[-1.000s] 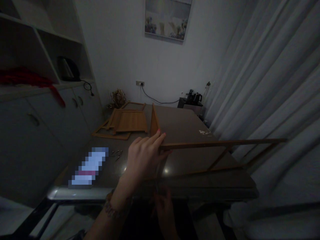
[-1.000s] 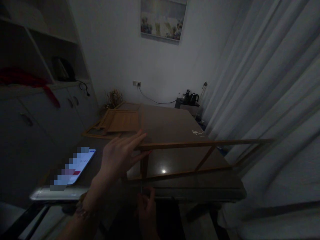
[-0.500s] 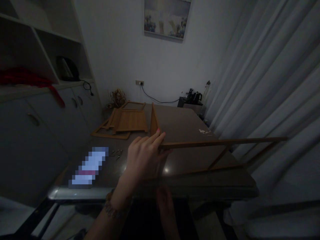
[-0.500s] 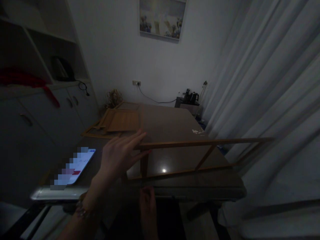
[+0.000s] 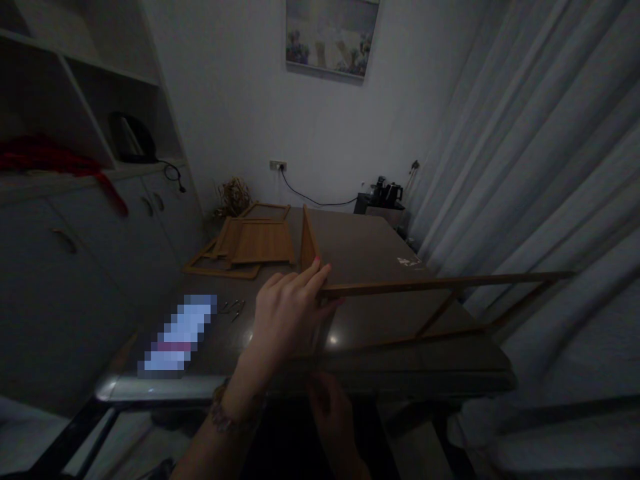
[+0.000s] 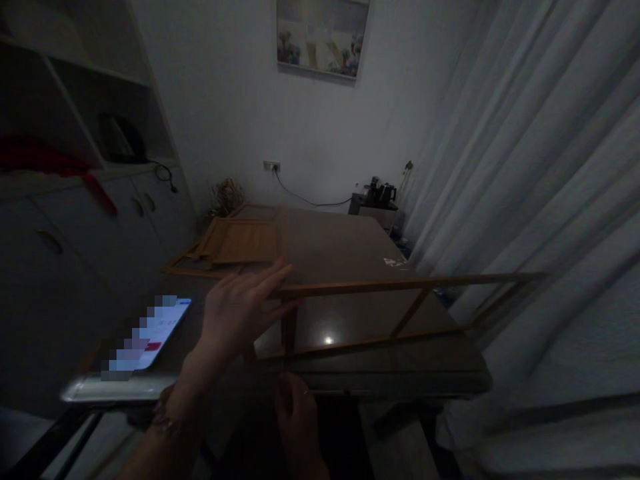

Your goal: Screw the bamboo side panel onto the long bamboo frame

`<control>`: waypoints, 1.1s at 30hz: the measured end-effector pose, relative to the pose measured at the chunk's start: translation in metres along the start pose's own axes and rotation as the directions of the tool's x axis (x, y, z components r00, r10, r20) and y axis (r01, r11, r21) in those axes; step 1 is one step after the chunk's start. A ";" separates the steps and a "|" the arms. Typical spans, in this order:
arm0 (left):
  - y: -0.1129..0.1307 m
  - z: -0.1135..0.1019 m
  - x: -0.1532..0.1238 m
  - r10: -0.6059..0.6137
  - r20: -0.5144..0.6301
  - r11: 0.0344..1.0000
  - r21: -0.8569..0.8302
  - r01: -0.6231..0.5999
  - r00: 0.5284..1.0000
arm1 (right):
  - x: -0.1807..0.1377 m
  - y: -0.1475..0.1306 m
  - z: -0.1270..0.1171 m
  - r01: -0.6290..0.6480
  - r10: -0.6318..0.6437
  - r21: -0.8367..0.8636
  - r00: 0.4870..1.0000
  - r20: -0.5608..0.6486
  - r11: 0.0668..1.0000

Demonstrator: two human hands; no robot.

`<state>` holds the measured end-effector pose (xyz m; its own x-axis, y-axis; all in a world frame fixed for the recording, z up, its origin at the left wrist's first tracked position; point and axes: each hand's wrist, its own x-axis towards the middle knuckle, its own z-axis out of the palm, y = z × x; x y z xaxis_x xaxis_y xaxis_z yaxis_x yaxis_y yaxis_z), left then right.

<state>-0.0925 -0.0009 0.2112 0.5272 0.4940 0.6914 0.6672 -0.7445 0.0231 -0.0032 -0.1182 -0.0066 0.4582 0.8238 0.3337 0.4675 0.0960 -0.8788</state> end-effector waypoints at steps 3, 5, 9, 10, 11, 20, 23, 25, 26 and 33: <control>0.000 0.000 0.000 0.004 -0.001 1.000 0.001 -0.004 1.000 | 0.001 -0.007 -0.003 -0.111 0.106 0.049 0.990 0.090 0.993; 0.000 0.000 0.000 0.002 -0.002 1.000 0.004 -0.002 1.000 | 0.001 -0.010 -0.005 -0.165 0.156 0.065 0.980 0.124 0.984; 0.000 -0.002 0.000 0.008 -0.001 1.000 0.008 -0.008 1.000 | 0.000 -0.010 -0.009 -0.233 0.220 0.105 0.968 0.123 0.967; 0.001 -0.002 0.000 0.008 -0.001 1.000 0.008 -0.008 1.000 | 0.000 -0.011 -0.010 -0.234 0.219 0.115 0.967 0.128 0.965; 0.001 -0.002 0.000 0.009 -0.003 1.000 0.007 -0.009 1.000 | 0.000 -0.011 -0.011 -0.229 0.212 0.124 0.968 0.138 0.966; 0.001 -0.002 0.001 0.008 -0.012 1.000 0.002 -0.008 1.000 | -0.003 -0.014 -0.005 -0.075 0.073 0.016 0.991 0.111 0.997; 0.000 -0.001 0.000 0.011 -0.010 1.000 0.012 -0.011 1.000 | -0.007 -0.003 0.001 0.107 -0.101 -0.108 0.993 0.059 0.988; -0.001 -0.001 0.000 0.009 -0.009 1.000 0.018 -0.009 1.000 | -0.008 0.005 0.002 0.217 -0.212 -0.200 0.976 0.046 0.955; -0.001 -0.001 0.000 0.009 -0.009 1.000 0.020 -0.008 1.000 | -0.008 0.008 0.002 0.258 -0.254 -0.235 0.966 0.047 0.937; 0.000 -0.001 0.000 0.017 -0.022 1.000 0.018 -0.016 1.000 | -0.005 0.013 -0.004 0.245 -0.240 -0.212 0.969 0.050 0.946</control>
<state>-0.0933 -0.0011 0.2122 0.5264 0.4716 0.7075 0.6677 -0.7444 -0.0007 0.0038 -0.1231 -0.0178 0.2940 0.8036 0.5175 0.7147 0.1747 -0.6773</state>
